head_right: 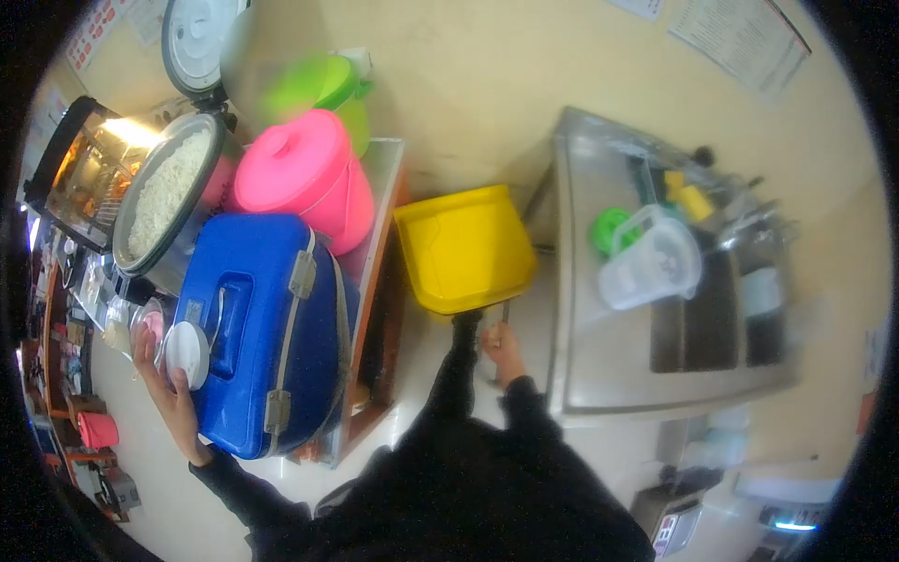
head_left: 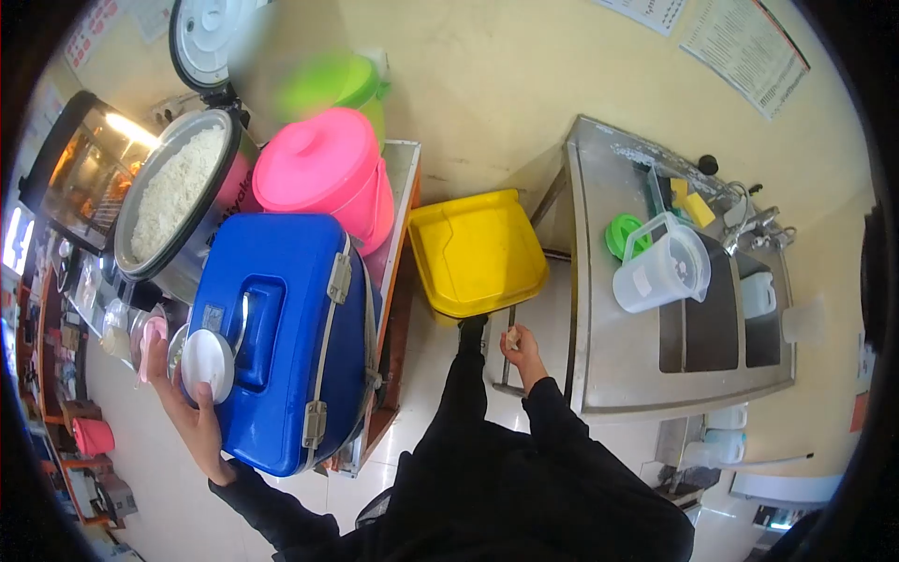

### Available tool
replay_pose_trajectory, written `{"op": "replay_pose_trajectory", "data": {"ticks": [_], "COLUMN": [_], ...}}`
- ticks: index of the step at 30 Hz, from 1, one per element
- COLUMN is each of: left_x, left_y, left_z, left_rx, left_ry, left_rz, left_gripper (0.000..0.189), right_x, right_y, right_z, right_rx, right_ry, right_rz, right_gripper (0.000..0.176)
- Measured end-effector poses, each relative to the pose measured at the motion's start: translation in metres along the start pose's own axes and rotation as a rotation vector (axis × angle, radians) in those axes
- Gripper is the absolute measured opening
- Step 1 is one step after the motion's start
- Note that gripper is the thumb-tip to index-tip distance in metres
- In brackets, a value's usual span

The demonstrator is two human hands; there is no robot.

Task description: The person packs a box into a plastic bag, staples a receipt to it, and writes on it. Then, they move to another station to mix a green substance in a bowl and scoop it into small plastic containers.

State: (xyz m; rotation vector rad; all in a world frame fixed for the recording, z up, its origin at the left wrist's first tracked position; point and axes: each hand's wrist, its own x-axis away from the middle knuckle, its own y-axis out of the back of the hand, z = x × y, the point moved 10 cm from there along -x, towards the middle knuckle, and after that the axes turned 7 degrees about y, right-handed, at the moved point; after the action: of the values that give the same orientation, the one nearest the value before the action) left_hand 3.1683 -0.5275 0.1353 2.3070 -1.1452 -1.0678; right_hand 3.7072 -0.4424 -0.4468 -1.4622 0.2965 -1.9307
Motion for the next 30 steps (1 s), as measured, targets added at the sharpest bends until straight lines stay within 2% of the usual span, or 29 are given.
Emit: {"op": "replay_pose_trajectory", "data": {"ticks": [4,5,8,10,11,13,14,17,19,20,21,22,23,24,25,26,27,28,29,30], "left_x": [0.001,0.0,0.001,0.002,0.001,0.002,0.006,0.008,0.001,-0.002,-0.004,-0.005,-0.005,-0.005,-0.004,-0.003,-0.001,-0.004,-0.004,0.001], "left_y": [-0.006,-0.007,-0.007,-0.009,-0.008,-0.009,-0.006,-0.003,0.0,0.0,0.0,-0.001,0.0,0.0,0.0,0.0,0.0,0.004,0.012,0.025], "left_z": [-0.003,-0.004,-0.005,-0.009,-0.01,-0.008,-0.001,0.007,-0.005,-0.008,-0.004,-0.003,-0.004,-0.004,-0.002,0.0,0.003,0.002,0.001,0.0], "left_rx": [-0.058,-0.074,-0.141,-0.119,-0.116,-0.164,-0.234,-0.085,0.049,0.126,0.1,0.116,0.101,0.084,0.082,0.082,0.131,0.142,0.209,0.277], "left_ry": [0.015,0.0,-0.007,-0.025,-0.031,-0.064,-0.054,0.012,0.037,0.058,0.055,0.062,0.056,0.048,0.033,0.02,0.033,0.036,0.007,-0.021], "left_rz": [0.061,0.061,0.08,0.082,0.093,0.096,0.09,0.075,0.076,0.09,0.112,0.118,0.126,0.135,0.145,0.158,0.168,0.148,0.06,0.009], "left_gripper": [0.089,0.091,0.093,0.094,0.094,0.091,0.089,0.079,0.073,0.072,0.072,0.071,0.069,0.067,0.065,0.063,0.062,0.063,0.063,0.062], "right_x": [-0.024,-0.032,-0.053,0.004,-0.02,-0.048,-0.05,-0.015,0.026,0.051,0.056,0.084,0.118,0.14,0.158,0.184,0.256,0.271,0.313,0.356], "right_y": [-0.001,0.002,-0.065,-0.121,-0.113,-0.076,-0.058,0.001,0.054,0.083,0.143,0.175,0.185,0.181,0.149,0.091,-0.052,-0.11,-0.177,-0.236], "right_z": [-0.007,-0.006,0.012,0.02,0.015,0.007,0.002,-0.035,-0.079,-0.094,-0.114,-0.119,-0.114,-0.106,-0.092,-0.073,-0.038,-0.01,0.014,0.031], "right_rx": [0.036,0.072,0.178,0.051,0.093,0.317,0.538,1.302,1.713,2.044,2.224,2.242,2.078,1.766,1.504,1.371,1.905,1.829,1.533,1.377], "right_ry": [-0.05,-0.004,0.015,-0.083,-0.114,0.012,0.126,0.513,0.508,0.409,0.121,-0.158,-0.415,-0.555,-0.571,-0.451,0.136,0.487,0.701,1.106], "right_rz": [-0.034,-0.165,0.146,0.141,0.162,0.198,0.245,0.379,0.48,0.455,0.611,0.689,0.699,0.656,0.64,0.668,0.797,0.765,0.639,0.665], "right_gripper": [0.026,0.04,0.064,0.092,0.102,0.09,0.084,0.067,0.056,0.067,0.069,0.064,0.059,0.054,0.05,0.047,0.038,0.034,0.032,0.024]}}
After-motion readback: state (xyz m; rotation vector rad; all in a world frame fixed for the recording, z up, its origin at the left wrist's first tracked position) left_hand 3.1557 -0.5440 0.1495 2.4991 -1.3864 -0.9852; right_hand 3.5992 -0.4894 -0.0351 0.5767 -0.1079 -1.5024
